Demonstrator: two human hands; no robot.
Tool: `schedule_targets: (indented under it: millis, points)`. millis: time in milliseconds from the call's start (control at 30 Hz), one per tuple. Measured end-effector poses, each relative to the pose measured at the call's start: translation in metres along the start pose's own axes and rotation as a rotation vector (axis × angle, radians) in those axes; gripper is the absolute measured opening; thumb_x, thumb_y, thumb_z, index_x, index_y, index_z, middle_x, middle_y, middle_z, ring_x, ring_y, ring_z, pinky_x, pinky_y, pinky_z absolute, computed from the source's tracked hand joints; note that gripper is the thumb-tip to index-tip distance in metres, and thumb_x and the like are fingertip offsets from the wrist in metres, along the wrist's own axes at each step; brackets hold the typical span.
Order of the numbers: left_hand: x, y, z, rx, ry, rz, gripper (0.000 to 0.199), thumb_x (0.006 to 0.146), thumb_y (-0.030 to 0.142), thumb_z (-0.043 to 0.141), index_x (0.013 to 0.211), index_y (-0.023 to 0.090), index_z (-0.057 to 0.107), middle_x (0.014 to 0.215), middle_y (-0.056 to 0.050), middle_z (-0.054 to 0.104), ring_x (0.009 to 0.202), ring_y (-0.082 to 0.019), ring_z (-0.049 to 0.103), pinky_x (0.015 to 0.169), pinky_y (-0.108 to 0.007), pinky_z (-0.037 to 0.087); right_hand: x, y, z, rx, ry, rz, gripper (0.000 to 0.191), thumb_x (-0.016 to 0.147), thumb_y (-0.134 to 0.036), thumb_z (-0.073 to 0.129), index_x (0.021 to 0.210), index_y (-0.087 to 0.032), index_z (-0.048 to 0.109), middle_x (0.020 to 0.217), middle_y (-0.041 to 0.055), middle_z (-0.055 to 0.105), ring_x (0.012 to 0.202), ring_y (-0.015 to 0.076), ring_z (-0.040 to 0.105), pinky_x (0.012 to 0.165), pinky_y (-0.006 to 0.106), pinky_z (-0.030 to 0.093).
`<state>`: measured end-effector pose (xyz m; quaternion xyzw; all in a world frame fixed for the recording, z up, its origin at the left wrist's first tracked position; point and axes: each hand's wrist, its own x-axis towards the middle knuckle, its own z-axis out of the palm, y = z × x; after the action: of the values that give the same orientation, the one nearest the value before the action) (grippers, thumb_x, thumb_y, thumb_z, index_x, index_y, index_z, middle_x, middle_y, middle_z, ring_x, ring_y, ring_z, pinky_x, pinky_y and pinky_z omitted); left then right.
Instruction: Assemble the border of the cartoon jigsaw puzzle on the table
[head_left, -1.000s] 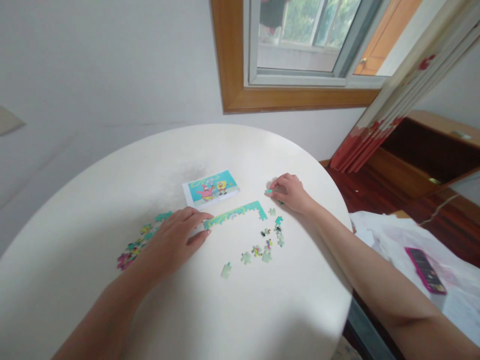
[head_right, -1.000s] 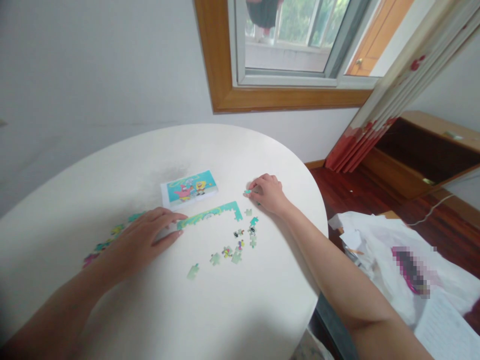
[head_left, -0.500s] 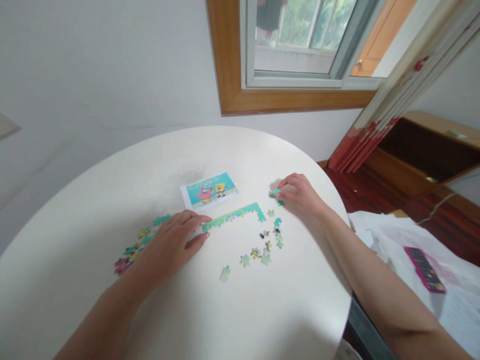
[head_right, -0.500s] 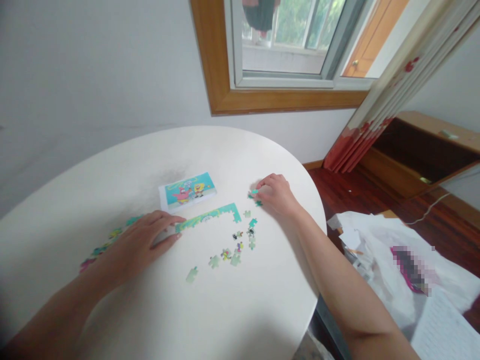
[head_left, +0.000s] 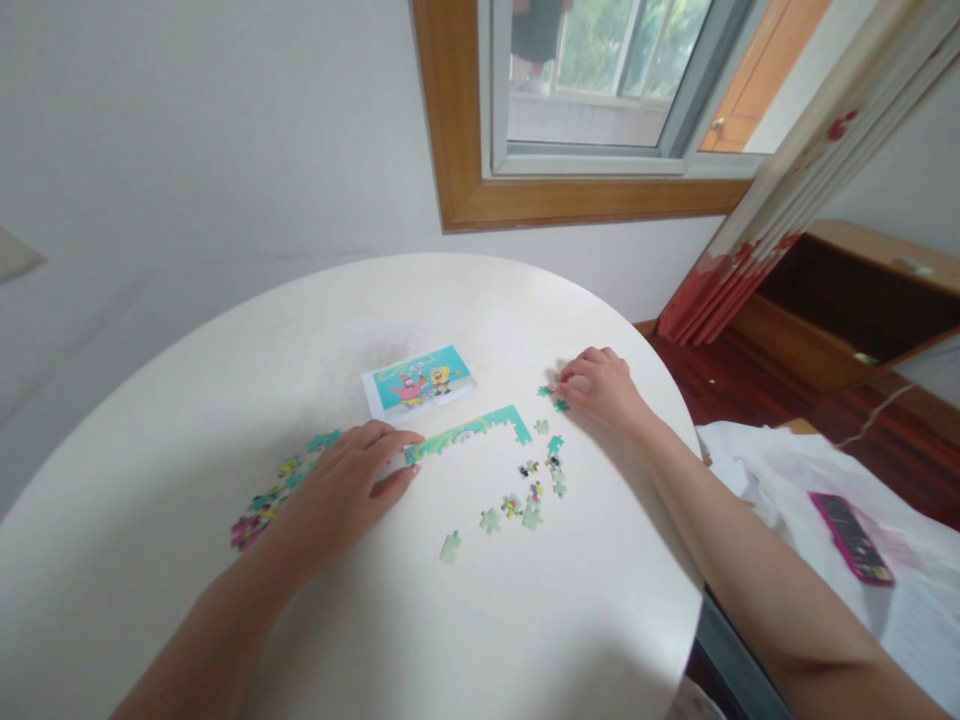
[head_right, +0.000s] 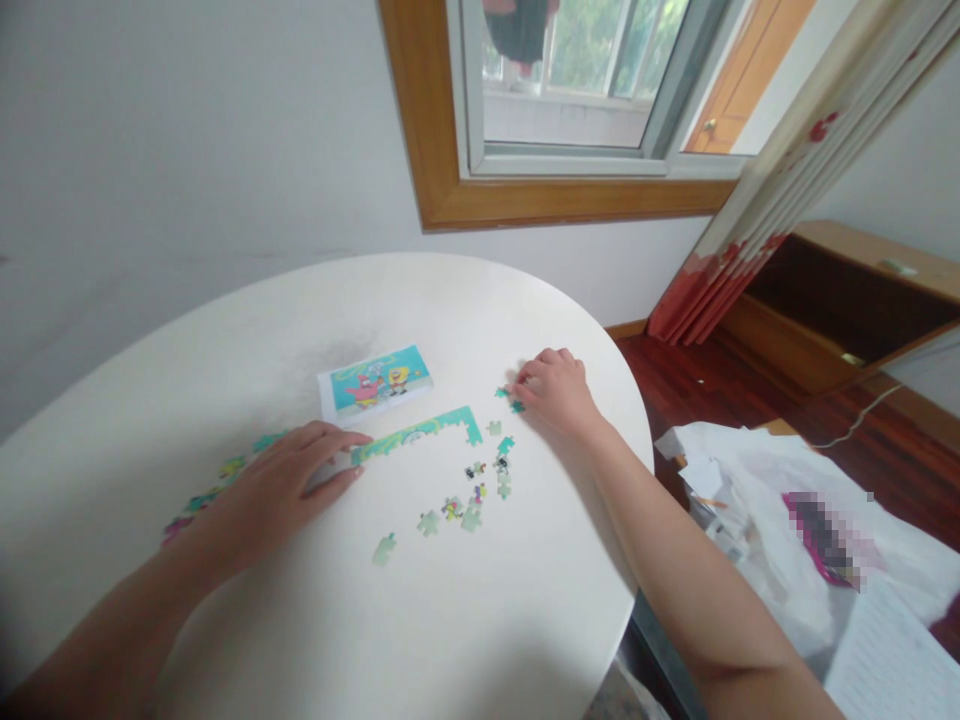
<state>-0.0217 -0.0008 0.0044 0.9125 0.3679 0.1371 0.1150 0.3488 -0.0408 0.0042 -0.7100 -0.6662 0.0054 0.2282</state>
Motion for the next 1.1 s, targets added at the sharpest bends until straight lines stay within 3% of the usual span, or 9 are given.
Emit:
schedule_targets:
  millis: [167,267,467,667,1100]
  points:
    - [0.001,-0.001,0.001,0.002,-0.003,0.001,0.039,0.093,0.046,0.045,0.117,0.02,0.062,0.116,-0.011,0.065,0.112,-0.03,0.06,0.102,-0.048,0.047,-0.008,-0.026,0.004,-0.161,0.01,0.02,0.03,0.087,-0.048,0.067,0.091,-0.019,0.073,0.099,0.0116,0.067,0.102,0.0316,0.052,0.084,0.042,0.035]
    - [0.001,-0.002,0.001,0.005,-0.002,0.001,0.04,0.094,0.047,0.045,0.117,0.02,0.062,0.115,-0.011,0.065,0.111,-0.03,0.06,0.102,-0.049,0.047,-0.007,-0.032,0.007,-0.139,-0.015,0.004,0.027,0.091,-0.043,0.064,0.093,-0.017,0.072,0.1,0.0127,0.067,0.101,0.0312,0.052,0.082,0.041,0.033]
    - [-0.001,-0.004,0.004,0.005,0.013,0.015,0.038,0.095,0.044,0.046,0.119,0.02,0.062,0.116,-0.011,0.064,0.112,-0.029,0.059,0.101,-0.048,0.046,-0.005,-0.027,0.007,-0.03,-0.085,-0.075,0.014,0.091,-0.024,0.062,0.099,-0.023,0.073,0.101,0.0071,0.068,0.099,0.0255,0.054,0.081,0.036,0.033]
    - [-0.001,-0.003,0.003,0.005,0.003,-0.002,0.04,0.095,0.047,0.045,0.119,0.021,0.062,0.116,-0.01,0.064,0.11,-0.029,0.06,0.1,-0.047,0.047,-0.006,-0.021,0.002,0.05,-0.103,-0.094,0.024,0.086,-0.031,0.07,0.109,-0.025,0.072,0.109,0.0073,0.069,0.102,0.0267,0.055,0.085,0.038,0.036]
    - [-0.001,-0.002,0.003,0.008,0.006,0.008,0.038,0.095,0.047,0.046,0.119,0.021,0.062,0.114,-0.009,0.064,0.11,-0.029,0.06,0.1,-0.046,0.046,-0.007,-0.025,0.013,0.006,-0.045,0.013,0.018,0.091,-0.032,0.064,0.098,-0.019,0.072,0.106,0.0128,0.063,0.1,0.0283,0.051,0.089,0.041,0.038]
